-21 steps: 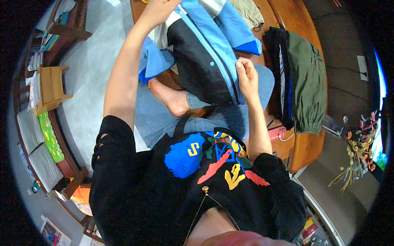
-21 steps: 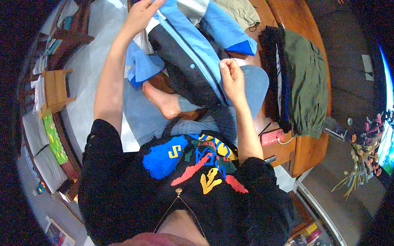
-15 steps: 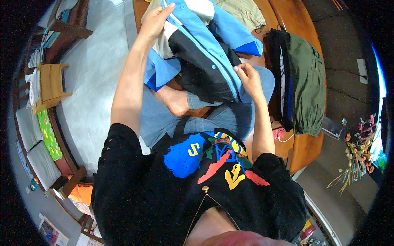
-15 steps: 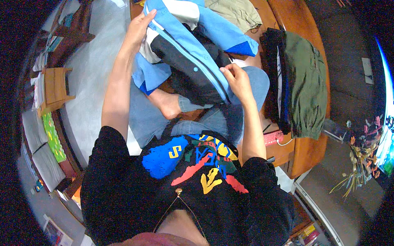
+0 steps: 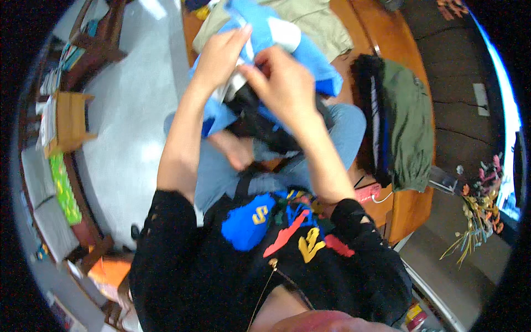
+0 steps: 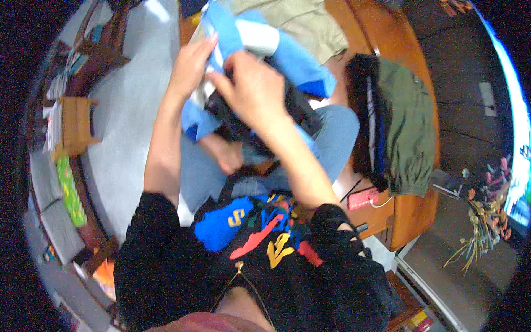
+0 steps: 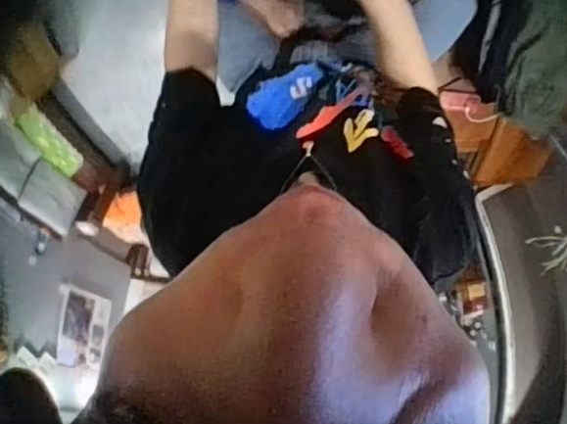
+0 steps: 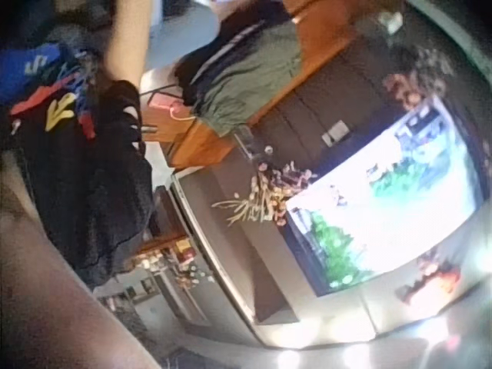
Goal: The person folds a blue and black jacket, then a beige jacket, smoothing and aligning each piece by hand. The folded items are stacked on a wooden table in a living room.
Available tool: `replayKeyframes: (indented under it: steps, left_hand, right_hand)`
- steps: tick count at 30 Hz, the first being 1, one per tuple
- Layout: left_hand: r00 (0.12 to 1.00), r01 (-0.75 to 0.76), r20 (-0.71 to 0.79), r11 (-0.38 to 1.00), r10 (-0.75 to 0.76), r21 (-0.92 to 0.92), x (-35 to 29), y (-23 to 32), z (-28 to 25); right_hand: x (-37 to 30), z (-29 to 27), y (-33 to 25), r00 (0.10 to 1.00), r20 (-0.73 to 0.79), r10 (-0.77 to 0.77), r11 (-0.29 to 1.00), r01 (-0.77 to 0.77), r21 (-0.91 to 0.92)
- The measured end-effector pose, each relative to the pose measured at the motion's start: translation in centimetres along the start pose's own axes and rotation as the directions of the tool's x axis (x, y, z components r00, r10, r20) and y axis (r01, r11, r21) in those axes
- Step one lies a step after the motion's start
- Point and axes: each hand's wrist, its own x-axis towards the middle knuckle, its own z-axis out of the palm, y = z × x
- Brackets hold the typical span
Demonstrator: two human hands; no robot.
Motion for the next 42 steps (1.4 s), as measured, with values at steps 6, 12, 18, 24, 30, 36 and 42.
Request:
replayKeyframes:
  steps: [6,12,18,24,30,36,42]
  left_hand:
    - [1.0,-0.006,-0.008,0.99,0.007,0.142,-0.5,2.4,0.9]
    - [0.996,-0.084,-0.018,0.965,0.091,0.248,1.3,4.1,1.2]
    - [0.986,-0.049,-0.149,0.985,0.074,0.165,0.2,2.9,0.5]
    - [0.985,-0.122,-0.094,0.975,0.141,0.185,2.6,2.4,-1.7]
    - [0.955,-0.246,-0.068,0.901,0.288,0.356,5.7,2.2,-2.5]
    - [0.904,-0.339,-0.078,0.816,0.421,0.468,12.0,5.2,-7.2]
    - [0.822,-0.527,-0.02,0.775,0.569,0.349,14.1,1.7,-5.0]
  right_hand:
    - [0.9,0.1,-0.6,0.996,0.06,0.06,0.997,-0.057,-0.043]
    - [1.5,-0.2,0.8,0.994,0.011,0.105,0.92,-0.102,0.378]
    - [-6.3,0.4,5.8,0.876,0.45,0.172,0.642,-0.447,0.623]
    - [-15.7,-1.3,10.4,0.717,0.61,0.338,0.641,-0.65,0.408]
    - [-22.4,-3.6,12.0,0.532,0.722,0.443,0.48,-0.82,0.31]
    - [-24.4,-2.7,11.7,0.665,0.5,0.554,0.812,-0.564,-0.15]
    - [-23.3,-1.9,11.2,0.727,0.479,0.492,0.515,-0.687,0.513]
